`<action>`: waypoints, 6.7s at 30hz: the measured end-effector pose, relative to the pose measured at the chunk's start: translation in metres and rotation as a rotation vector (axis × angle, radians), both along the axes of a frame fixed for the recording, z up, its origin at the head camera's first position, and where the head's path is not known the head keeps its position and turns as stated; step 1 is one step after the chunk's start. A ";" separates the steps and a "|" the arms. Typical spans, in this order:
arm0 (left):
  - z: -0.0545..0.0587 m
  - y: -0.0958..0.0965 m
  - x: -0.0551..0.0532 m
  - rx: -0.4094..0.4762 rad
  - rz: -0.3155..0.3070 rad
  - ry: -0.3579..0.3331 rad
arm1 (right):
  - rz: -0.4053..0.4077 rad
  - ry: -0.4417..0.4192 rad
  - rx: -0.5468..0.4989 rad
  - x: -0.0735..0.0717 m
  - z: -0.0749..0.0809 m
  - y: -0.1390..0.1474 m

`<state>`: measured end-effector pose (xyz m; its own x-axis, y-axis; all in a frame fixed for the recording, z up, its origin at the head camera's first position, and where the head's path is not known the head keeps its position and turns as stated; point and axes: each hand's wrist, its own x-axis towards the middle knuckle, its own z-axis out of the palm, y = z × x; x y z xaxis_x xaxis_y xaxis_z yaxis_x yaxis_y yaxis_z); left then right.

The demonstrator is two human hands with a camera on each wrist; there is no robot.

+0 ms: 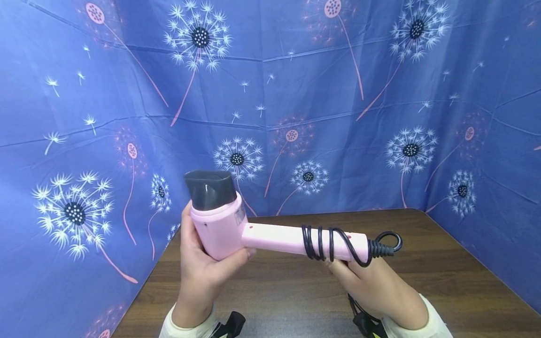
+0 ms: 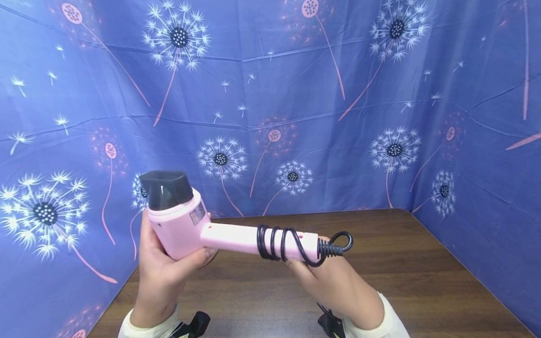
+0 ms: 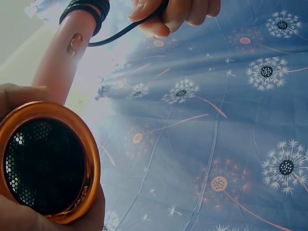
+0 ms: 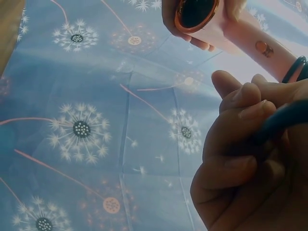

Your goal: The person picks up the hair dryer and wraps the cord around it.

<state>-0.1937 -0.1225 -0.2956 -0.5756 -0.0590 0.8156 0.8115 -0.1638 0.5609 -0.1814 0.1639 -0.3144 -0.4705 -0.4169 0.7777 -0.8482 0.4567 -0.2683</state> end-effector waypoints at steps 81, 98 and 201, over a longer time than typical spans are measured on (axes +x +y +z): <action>-0.004 0.005 -0.011 0.018 0.258 -0.030 | -0.101 0.120 0.182 0.022 -0.007 -0.024; -0.003 0.005 -0.013 -0.031 0.286 -0.012 | -0.085 0.172 0.181 0.028 0.005 -0.018; -0.002 -0.012 -0.006 -0.473 0.086 0.125 | 0.197 0.302 -0.080 0.013 0.030 0.004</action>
<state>-0.1996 -0.1342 -0.2972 -0.4809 0.2911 0.8270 0.8767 0.1555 0.4551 -0.1689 0.1679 -0.2848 -0.1315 -0.4089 0.9030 -0.9640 0.2649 -0.0204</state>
